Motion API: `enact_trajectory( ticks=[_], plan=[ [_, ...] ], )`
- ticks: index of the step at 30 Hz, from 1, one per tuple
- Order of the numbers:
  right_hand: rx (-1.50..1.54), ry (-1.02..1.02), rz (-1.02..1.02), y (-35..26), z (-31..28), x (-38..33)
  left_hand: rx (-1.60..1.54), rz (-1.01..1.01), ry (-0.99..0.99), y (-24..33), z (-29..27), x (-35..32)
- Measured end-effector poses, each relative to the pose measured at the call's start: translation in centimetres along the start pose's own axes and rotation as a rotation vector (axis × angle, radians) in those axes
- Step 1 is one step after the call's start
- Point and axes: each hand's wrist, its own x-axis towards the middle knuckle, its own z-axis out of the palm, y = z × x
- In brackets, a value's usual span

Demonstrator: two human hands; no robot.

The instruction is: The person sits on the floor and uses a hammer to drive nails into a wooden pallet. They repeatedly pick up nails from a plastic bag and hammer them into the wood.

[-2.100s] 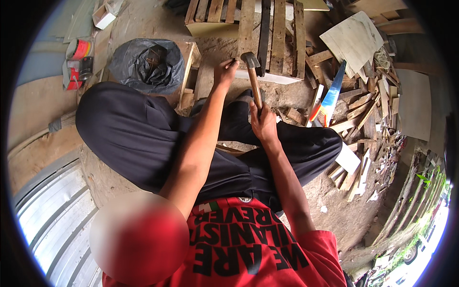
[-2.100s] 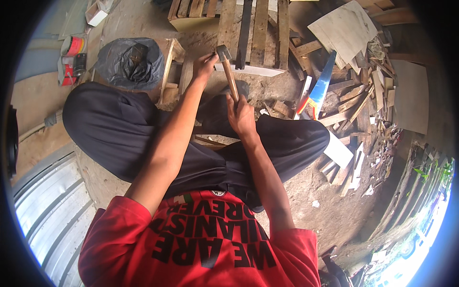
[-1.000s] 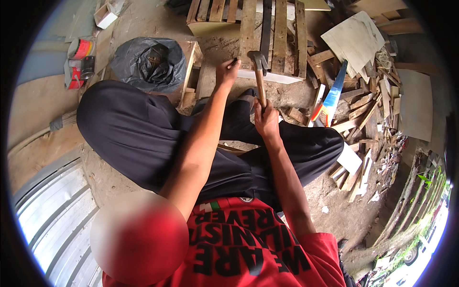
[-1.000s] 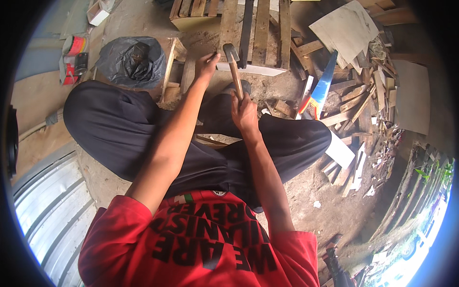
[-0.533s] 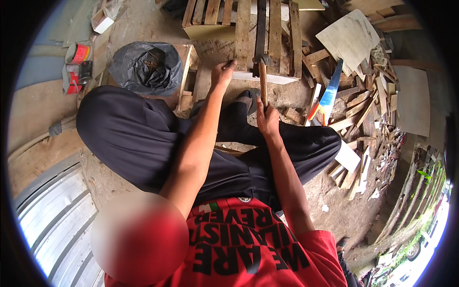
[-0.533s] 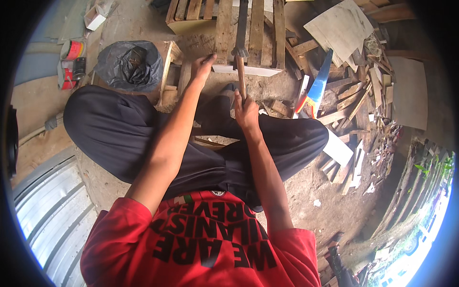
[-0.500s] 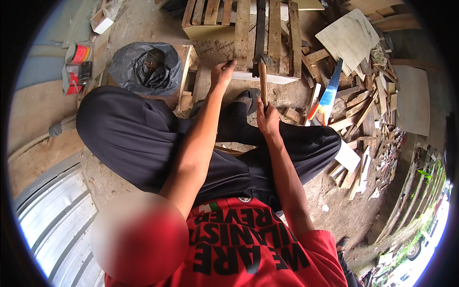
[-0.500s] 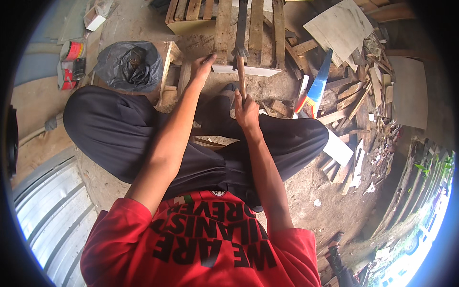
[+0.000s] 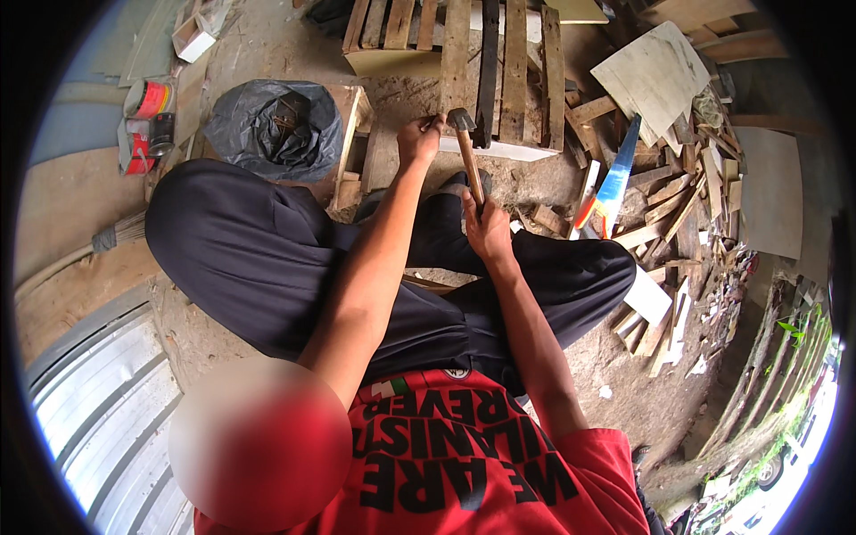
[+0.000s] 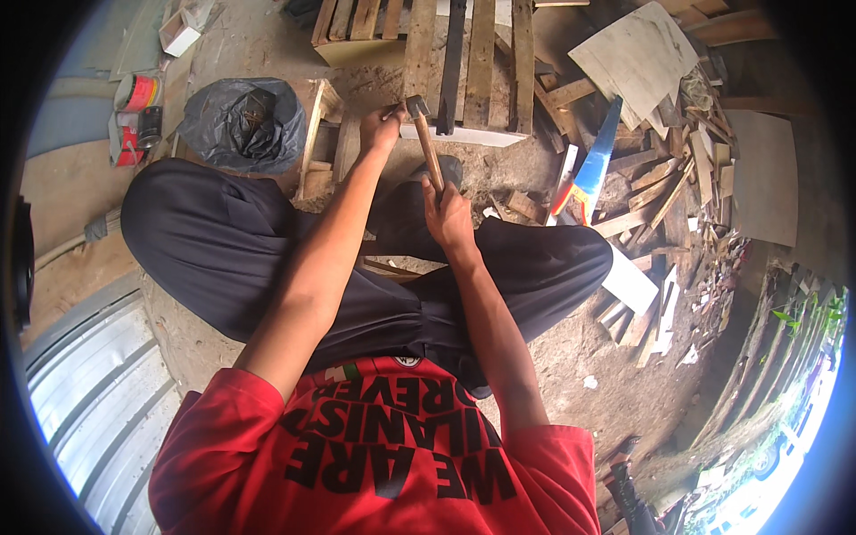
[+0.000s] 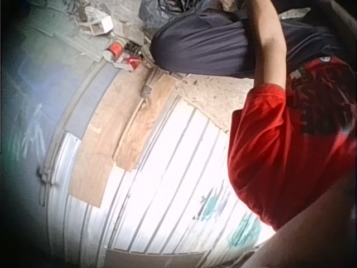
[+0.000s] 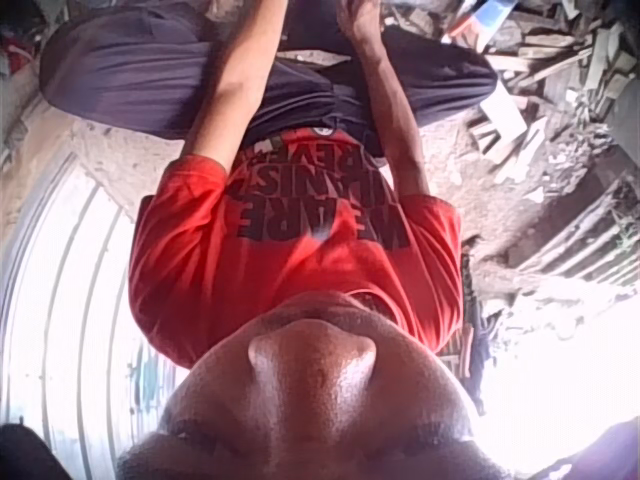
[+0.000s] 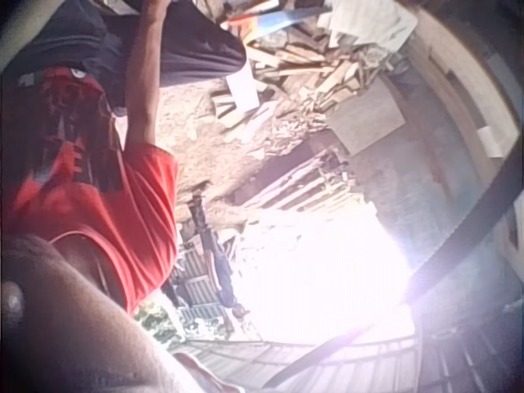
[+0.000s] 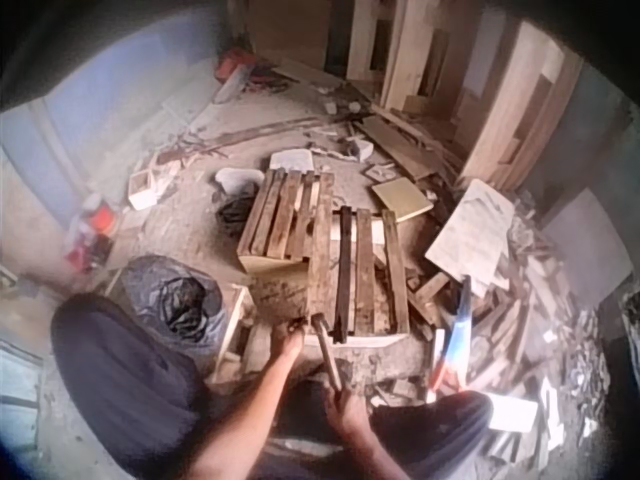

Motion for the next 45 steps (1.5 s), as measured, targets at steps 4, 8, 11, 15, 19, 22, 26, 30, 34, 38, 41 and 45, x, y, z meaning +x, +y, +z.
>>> enact_trajectory(
  ticks=[4, 8, 11, 15, 19, 22, 26, 30, 34, 38, 41, 45],
  plan=[
    [-0.032, 0.029, -0.009, 0.7, 0.5, 0.3, 0.002, 0.026, -0.003, -0.7, -0.1, 0.5],
    [-0.028, 0.070, -0.099, 1.4, 0.8, 0.2, -0.029, 0.012, -0.032, -0.9, 0.0, 0.4],
    [-0.037, 0.080, -0.114, 1.9, 1.1, 0.3, -0.191, -0.012, -0.088, -1.6, -0.4, 0.8],
    [-0.039, 0.098, -0.140, 2.2, 1.1, 0.4, -0.256, -0.140, -0.123, -1.4, -0.8, 0.5],
    [-0.030, 0.086, -0.138, 1.9, 1.1, 0.3, -0.212, -0.173, -0.160, -1.4, -1.3, 0.8],
    [-0.055, 0.110, -0.165, 1.6, 1.1, 0.4, -0.238, -0.238, -0.178, -0.5, -1.3, 0.7],
    [0.023, 0.110, -0.175, -0.6, 0.8, 0.4, -0.308, -0.368, -0.135, 1.2, -1.3, 0.2],
    [-0.010, 0.134, -0.285, 0.6, 1.7, 0.2, -0.292, -0.357, -0.096, 1.3, -1.1, 0.2],
    [0.017, 0.173, -0.289, 0.9, 1.4, 0.2, -0.320, -0.296, -0.123, -0.5, -1.0, 0.9],
    [0.041, 0.131, -0.236, 1.2, 1.5, 0.3, -0.224, -0.332, -0.200, -1.2, -0.8, 1.7],
    [-0.029, 0.086, -0.246, 1.2, 1.4, -0.1, -0.207, -0.337, -0.208, -1.6, -1.2, 1.6],
    [0.026, 0.067, -0.126, 0.0, 0.7, -0.2, -0.238, -0.336, -0.223, -0.8, -1.3, 1.4]
  ],
)
